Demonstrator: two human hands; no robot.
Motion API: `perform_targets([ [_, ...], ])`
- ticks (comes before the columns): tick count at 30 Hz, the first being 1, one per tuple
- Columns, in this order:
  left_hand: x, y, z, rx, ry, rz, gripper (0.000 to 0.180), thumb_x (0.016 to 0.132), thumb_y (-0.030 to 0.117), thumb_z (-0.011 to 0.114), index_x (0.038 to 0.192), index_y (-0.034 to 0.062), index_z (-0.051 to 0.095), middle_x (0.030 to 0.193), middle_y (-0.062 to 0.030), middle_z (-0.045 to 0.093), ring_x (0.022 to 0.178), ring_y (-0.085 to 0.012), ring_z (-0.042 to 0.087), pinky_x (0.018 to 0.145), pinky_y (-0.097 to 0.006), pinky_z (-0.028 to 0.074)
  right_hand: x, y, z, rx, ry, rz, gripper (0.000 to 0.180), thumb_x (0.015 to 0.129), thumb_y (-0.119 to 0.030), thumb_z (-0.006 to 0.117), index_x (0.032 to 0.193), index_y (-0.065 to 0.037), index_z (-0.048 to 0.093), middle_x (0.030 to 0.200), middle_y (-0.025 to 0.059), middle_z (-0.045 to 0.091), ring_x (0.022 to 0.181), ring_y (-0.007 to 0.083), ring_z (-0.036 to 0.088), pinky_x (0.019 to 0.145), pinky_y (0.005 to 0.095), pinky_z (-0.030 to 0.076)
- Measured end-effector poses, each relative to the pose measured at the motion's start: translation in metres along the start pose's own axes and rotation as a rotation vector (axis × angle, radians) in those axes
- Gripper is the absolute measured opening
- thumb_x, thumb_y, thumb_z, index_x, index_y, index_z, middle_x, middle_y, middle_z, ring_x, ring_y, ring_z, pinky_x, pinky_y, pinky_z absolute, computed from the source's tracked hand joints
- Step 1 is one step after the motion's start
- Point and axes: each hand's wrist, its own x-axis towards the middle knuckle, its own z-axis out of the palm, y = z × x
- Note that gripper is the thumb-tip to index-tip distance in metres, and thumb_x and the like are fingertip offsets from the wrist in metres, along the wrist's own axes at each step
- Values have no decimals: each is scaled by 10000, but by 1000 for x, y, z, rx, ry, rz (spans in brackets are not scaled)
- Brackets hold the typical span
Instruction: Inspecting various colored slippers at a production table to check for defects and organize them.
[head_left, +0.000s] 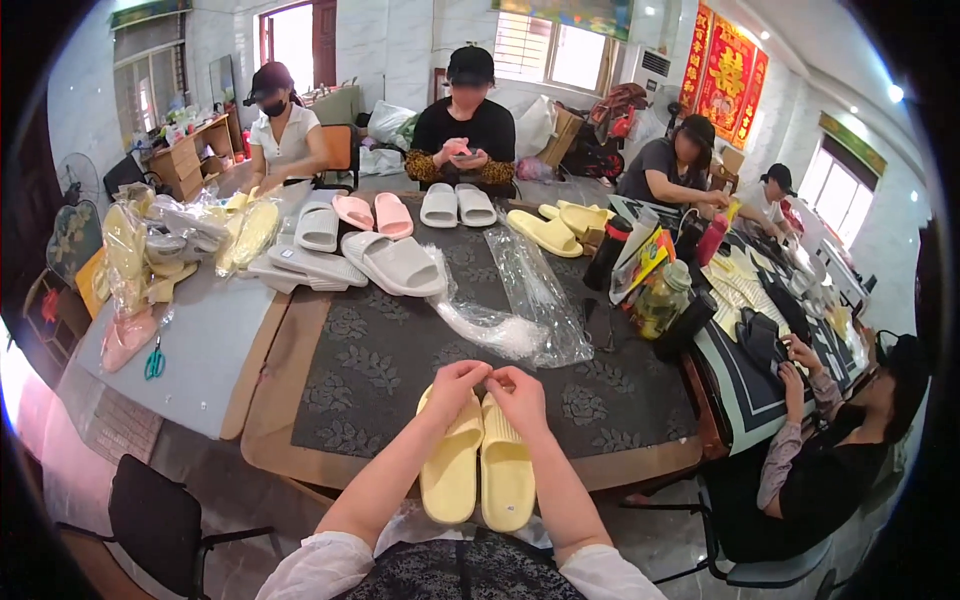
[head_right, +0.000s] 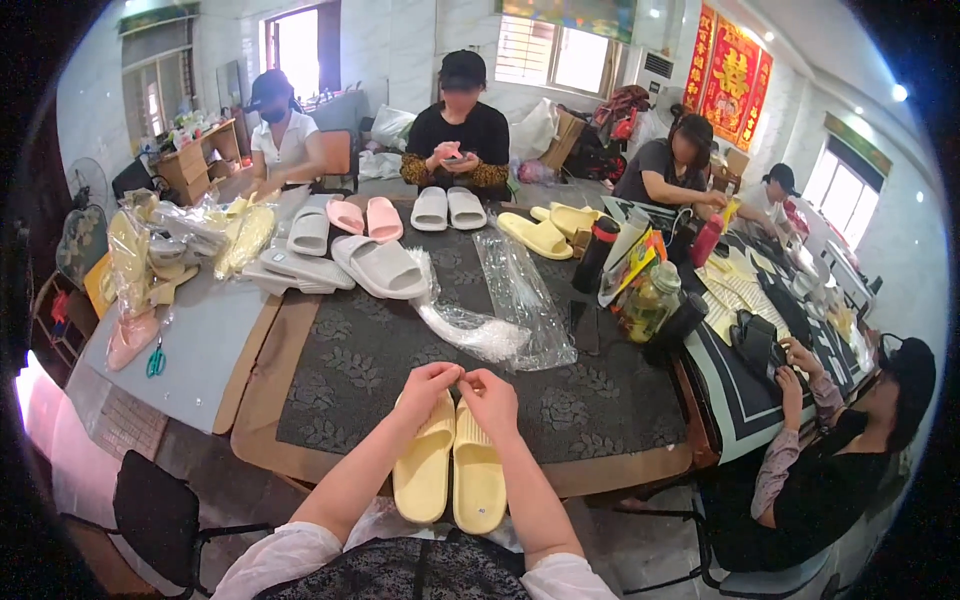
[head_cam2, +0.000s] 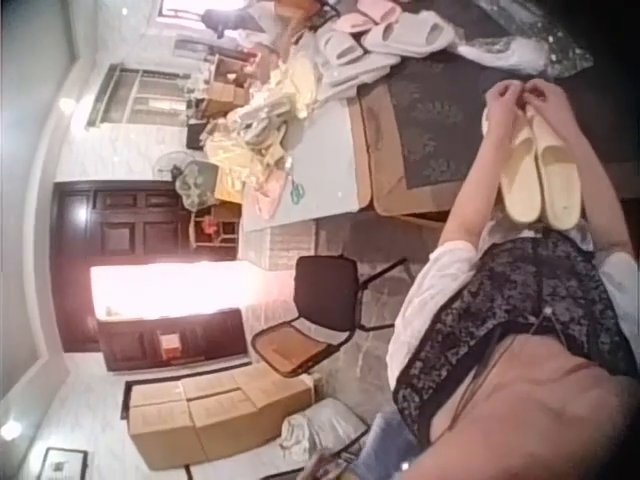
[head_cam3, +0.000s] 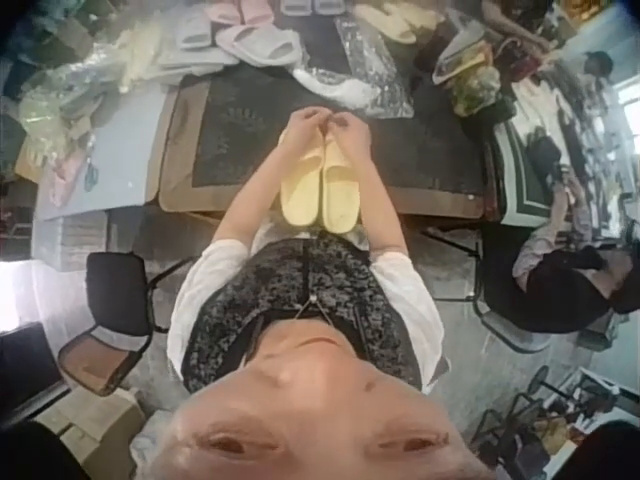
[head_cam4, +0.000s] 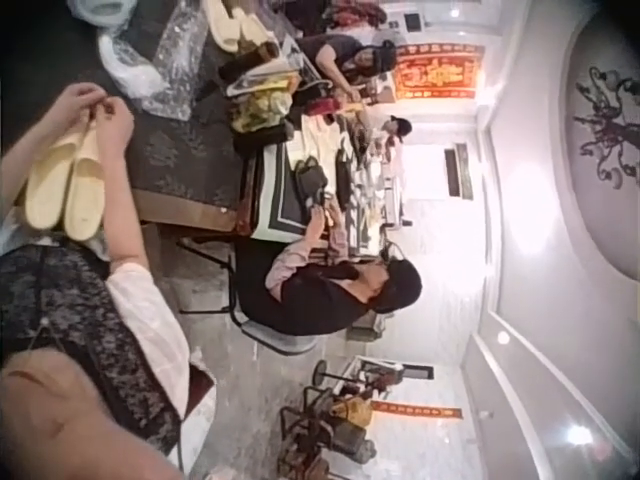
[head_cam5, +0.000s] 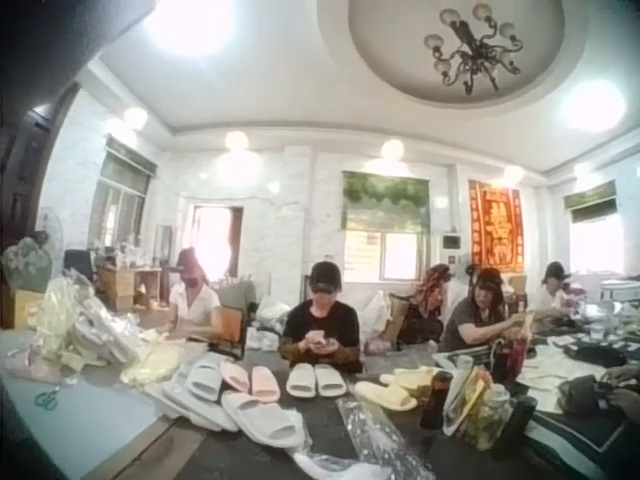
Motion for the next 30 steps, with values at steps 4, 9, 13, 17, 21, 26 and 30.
perform_targets([
  [4,0,-2,2,6,-5,21,244,913,184,627,1074,8,676,985,-10,675,910,-83,577,814,-227,443,-3,30,10,343,82,25,131,854,-133,691,926,-24,680,761,-15,644,673,41,549,628,216,461],
  [9,6,-3,-5,-23,-22,64,261,944,178,589,1138,15,649,1000,16,649,841,-65,529,780,-220,443,-1,29,11,405,132,19,114,855,-116,695,932,-33,680,768,-44,630,675,21,526,621,196,443],
  [13,5,6,2,-34,-41,58,292,922,138,605,1189,23,628,940,25,630,819,-52,523,751,-201,431,0,31,9,446,108,9,105,869,-70,673,961,-20,670,804,-29,636,716,32,553,662,193,453],
  [17,7,-4,-2,-27,-6,60,206,907,133,624,1081,24,642,889,43,604,796,-48,517,724,-198,421,-2,28,10,441,90,24,95,862,-80,685,939,-25,681,771,-39,628,691,24,538,636,186,438],
  [21,6,-7,-3,-56,-12,56,214,894,152,642,1063,22,644,890,20,636,820,-72,561,745,-223,450,-7,21,7,408,87,24,96,857,-98,694,923,-28,688,746,-46,619,673,23,525,621,186,431],
  [26,4,-5,-1,-69,-49,62,222,895,178,653,1050,19,655,899,16,641,819,-64,556,750,-218,442,-8,20,8,402,104,18,98,855,-110,693,919,-35,691,739,-54,618,656,18,508,603,193,424],
  [30,5,-5,0,-95,-54,51,220,896,176,652,1049,18,659,904,15,645,823,-67,558,750,-221,443,-7,23,8,401,106,3,98,851,-115,695,908,-36,692,735,-57,623,644,16,504,589,195,420],
])
